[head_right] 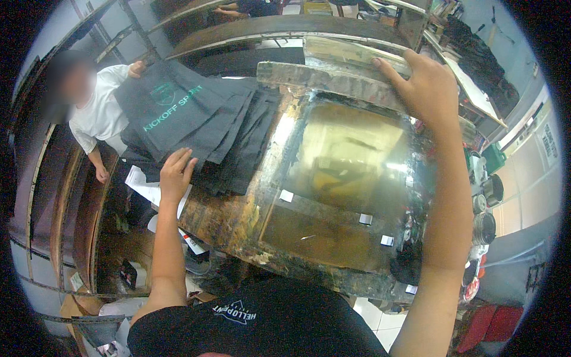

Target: The person prepares green ink in a container and then applies it to several black tote bags using a screen printing frame and a squeegee.

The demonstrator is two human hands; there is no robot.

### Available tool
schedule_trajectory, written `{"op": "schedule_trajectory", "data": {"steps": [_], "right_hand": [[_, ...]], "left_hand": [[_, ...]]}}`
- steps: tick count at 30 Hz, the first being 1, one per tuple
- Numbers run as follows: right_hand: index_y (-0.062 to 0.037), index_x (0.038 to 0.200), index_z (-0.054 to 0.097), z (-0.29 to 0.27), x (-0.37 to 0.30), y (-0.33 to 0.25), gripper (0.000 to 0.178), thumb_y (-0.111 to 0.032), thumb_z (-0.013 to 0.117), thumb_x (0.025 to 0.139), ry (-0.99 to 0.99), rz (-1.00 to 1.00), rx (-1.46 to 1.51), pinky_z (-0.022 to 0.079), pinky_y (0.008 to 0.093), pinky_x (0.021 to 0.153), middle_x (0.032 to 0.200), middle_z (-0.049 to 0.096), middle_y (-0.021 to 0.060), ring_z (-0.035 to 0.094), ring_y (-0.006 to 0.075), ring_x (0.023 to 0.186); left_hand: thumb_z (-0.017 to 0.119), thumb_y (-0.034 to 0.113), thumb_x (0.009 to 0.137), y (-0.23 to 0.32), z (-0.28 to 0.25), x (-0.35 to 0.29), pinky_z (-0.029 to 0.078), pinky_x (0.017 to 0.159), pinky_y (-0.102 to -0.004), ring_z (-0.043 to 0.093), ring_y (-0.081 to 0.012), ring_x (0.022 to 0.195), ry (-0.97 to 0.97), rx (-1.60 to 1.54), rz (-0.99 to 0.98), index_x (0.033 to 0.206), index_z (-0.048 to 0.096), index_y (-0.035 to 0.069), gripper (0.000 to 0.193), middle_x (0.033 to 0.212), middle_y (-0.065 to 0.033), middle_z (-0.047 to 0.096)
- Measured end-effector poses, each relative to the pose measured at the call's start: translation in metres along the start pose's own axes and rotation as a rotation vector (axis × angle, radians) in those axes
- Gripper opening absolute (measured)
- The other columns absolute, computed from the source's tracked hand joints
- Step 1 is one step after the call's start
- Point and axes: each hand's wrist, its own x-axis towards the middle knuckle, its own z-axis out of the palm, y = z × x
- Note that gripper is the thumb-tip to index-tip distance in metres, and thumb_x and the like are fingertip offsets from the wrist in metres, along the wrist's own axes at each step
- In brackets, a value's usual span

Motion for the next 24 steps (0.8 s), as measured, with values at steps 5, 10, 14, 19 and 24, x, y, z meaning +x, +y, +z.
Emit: {"op": "schedule_trajectory", "data": {"steps": [5, 10, 14, 19, 24], "right_hand": [[-0.0004, 0.100, 0.072, 0.002, -0.004, 0.001, 0.072, -0.070, 0.055, 0.093, -0.028, -0.004, -0.042, 0.051, 0.0517, 0.081, 0.084, 0.070, 0.0245, 0.069, 0.0425, 0.085], [-0.0017, 0.104, 0.073, 0.000, -0.006, -0.001, 0.070, -0.069, 0.055, 0.094, 0.001, -0.007, -0.056, 0.051, 0.0519, 0.083, 0.089, 0.071, 0.0248, 0.069, 0.0425, 0.090], [-0.0035, 0.106, 0.074, -0.004, -0.003, -0.004, 0.067, -0.066, 0.055, 0.094, -0.040, 0.031, -0.060, 0.051, 0.0510, 0.084, 0.096, 0.072, 0.0244, 0.069, 0.0422, 0.093], [-0.0021, 0.102, 0.073, -0.003, -0.003, -0.007, 0.067, -0.067, 0.056, 0.093, -0.015, 0.041, -0.037, 0.051, 0.0513, 0.083, 0.093, 0.071, 0.0255, 0.068, 0.0440, 0.091], [-0.0009, 0.103, 0.073, -0.001, 0.002, -0.001, 0.071, -0.069, 0.055, 0.093, -0.053, 0.055, -0.026, 0.051, 0.0521, 0.083, 0.093, 0.071, 0.0272, 0.068, 0.0450, 0.092]], "left_hand": [[0.079, 0.025, 0.084, -0.027, 0.014, 0.002, 0.038, 0.119, -0.0467, 0.051, -0.0352, 0.138, -0.290, 0.170, 0.050, 0.138, 0.061, 0.004, 0.061, 0.148, -0.0167, 0.057], [0.069, 0.017, 0.089, -0.042, 0.013, 0.007, 0.045, 0.113, -0.0442, 0.056, -0.0321, 0.134, -0.387, -0.023, -0.064, 0.136, 0.063, 0.008, 0.048, 0.139, -0.0154, 0.064], [0.062, 0.016, 0.094, -0.039, -0.007, 0.036, 0.050, 0.100, -0.0492, 0.063, -0.0413, 0.118, -0.547, -0.133, -0.222, 0.131, 0.065, 0.005, 0.038, 0.126, -0.0212, 0.068], [0.064, 0.008, 0.091, -0.050, -0.004, 0.052, 0.055, 0.087, -0.0480, 0.069, -0.0397, 0.104, -0.283, 0.054, -0.109, 0.125, 0.069, 0.007, 0.035, 0.112, -0.0190, 0.073], [0.065, 0.004, 0.086, 0.011, -0.011, 0.089, 0.058, 0.091, -0.0436, 0.072, -0.0348, 0.103, -0.129, -0.027, 0.308, 0.123, 0.070, 0.007, 0.038, 0.115, -0.0160, 0.074]]}}
